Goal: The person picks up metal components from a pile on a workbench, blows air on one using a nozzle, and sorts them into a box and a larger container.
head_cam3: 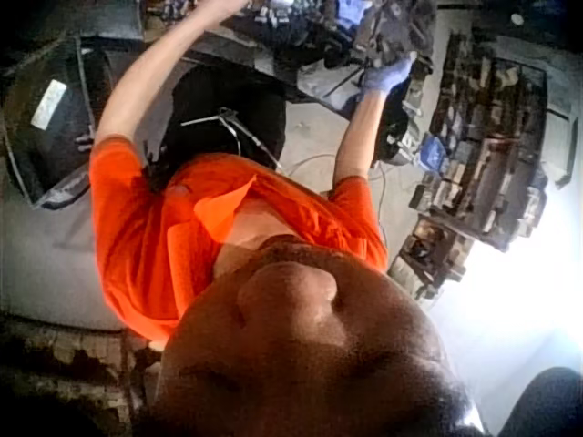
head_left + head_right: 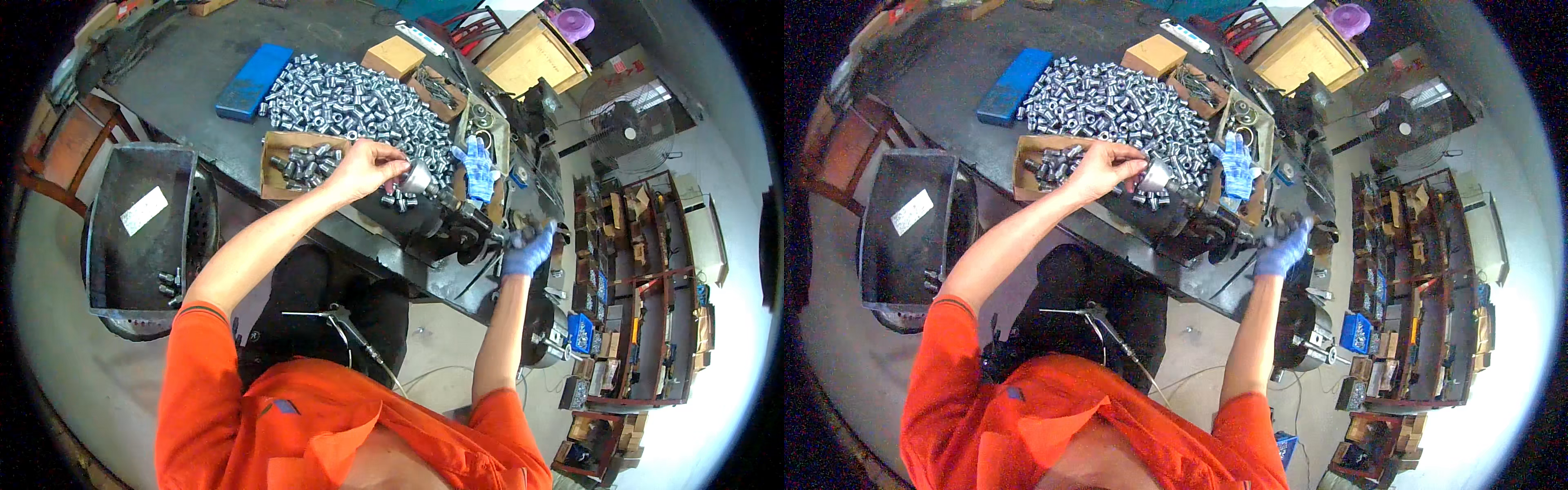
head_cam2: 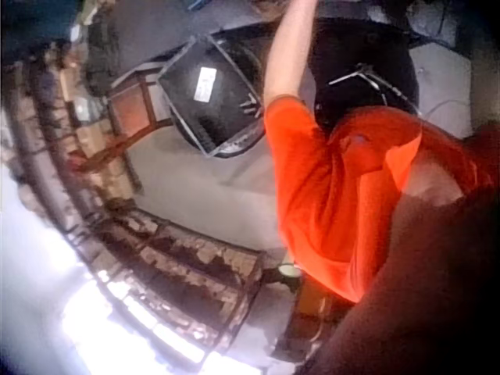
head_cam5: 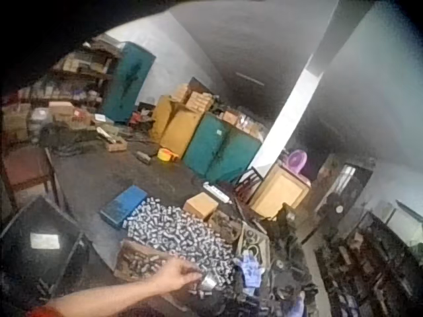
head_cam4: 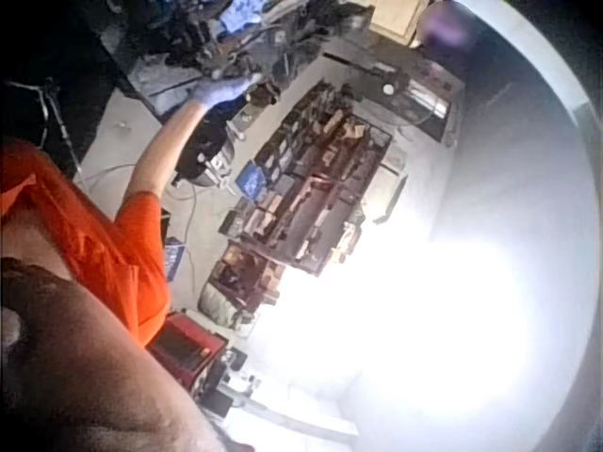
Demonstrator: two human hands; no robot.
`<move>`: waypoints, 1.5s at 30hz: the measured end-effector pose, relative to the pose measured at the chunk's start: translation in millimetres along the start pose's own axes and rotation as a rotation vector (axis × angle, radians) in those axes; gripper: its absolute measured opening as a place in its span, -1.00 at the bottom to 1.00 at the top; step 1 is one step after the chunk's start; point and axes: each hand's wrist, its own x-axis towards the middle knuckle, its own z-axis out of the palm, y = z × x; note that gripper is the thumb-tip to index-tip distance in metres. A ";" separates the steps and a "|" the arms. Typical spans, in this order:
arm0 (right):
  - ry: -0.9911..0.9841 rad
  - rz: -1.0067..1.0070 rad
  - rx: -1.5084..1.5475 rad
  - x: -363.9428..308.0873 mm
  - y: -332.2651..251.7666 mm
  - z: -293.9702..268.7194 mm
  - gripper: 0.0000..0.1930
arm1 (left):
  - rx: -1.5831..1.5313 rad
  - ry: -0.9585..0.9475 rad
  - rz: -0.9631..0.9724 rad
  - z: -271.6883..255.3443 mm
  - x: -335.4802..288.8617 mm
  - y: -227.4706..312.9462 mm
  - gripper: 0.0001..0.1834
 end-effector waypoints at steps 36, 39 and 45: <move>0.050 -0.136 0.026 -17.3 0.4 7.9 -0.73 | 0.007 0.109 -0.182 7.8 -2.3 15.7 -0.78; -0.011 -0.075 0.077 -59.2 -5.8 -17.3 -0.60 | -0.036 0.094 -0.196 4.5 -1.6 10.6 -0.77; 0.085 0.251 0.060 -12.9 87.1 -63.6 -0.64 | 0.017 0.091 -0.197 -1.0 1.3 16.9 -0.78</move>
